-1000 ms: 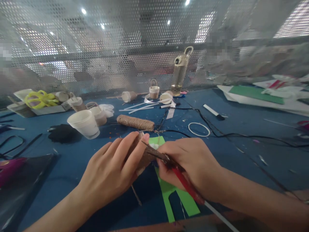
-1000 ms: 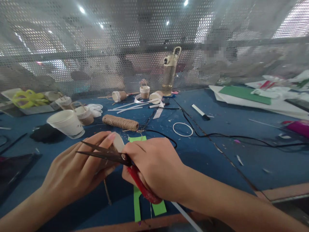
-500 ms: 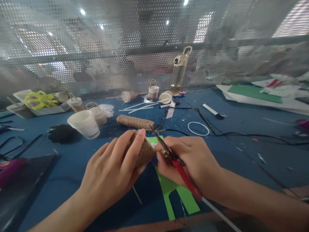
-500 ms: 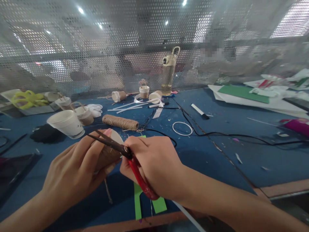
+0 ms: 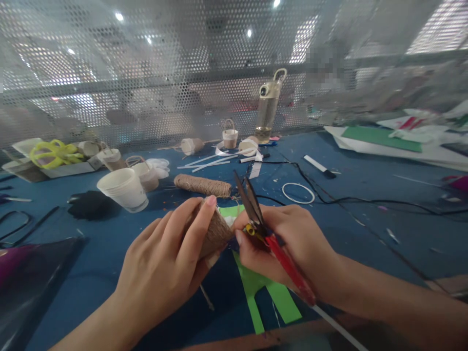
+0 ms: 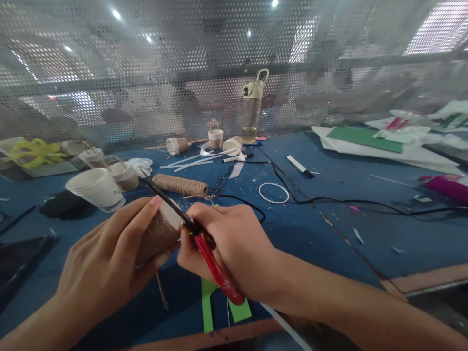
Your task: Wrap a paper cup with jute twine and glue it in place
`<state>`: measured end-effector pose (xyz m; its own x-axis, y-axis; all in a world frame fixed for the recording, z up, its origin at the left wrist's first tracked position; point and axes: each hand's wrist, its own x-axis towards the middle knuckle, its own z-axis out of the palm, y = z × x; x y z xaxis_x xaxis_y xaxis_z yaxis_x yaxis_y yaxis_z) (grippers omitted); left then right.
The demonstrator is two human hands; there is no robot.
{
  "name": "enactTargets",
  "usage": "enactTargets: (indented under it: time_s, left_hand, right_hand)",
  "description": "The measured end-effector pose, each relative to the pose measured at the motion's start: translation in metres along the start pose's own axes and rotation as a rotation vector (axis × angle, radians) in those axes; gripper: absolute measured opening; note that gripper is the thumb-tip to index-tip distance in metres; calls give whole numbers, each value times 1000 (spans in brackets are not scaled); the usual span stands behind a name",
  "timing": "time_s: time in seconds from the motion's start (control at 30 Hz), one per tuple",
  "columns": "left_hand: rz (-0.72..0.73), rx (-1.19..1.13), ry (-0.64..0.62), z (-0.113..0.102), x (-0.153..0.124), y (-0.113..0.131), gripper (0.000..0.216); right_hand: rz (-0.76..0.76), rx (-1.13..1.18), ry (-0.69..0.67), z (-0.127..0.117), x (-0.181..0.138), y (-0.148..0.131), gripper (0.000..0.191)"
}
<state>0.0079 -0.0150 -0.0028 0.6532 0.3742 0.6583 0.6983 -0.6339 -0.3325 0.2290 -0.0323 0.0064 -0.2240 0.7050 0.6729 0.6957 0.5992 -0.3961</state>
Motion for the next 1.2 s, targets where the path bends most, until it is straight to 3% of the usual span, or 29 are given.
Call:
enactTargets:
  time_s: [0.57, 0.73, 1.2]
  left_hand:
    - [-60, -52, 3, -2, -5, 2, 49]
    - [-72, -71, 13, -4, -6, 3, 48]
    - [-159, -144, -26, -2, -6, 7, 53]
  right_hand:
    - [137, 252, -34, -1, 4, -9, 12]
    - [169, 330, 15, 2, 1, -10, 11]
    - [171, 203, -20, -3, -8, -2, 7]
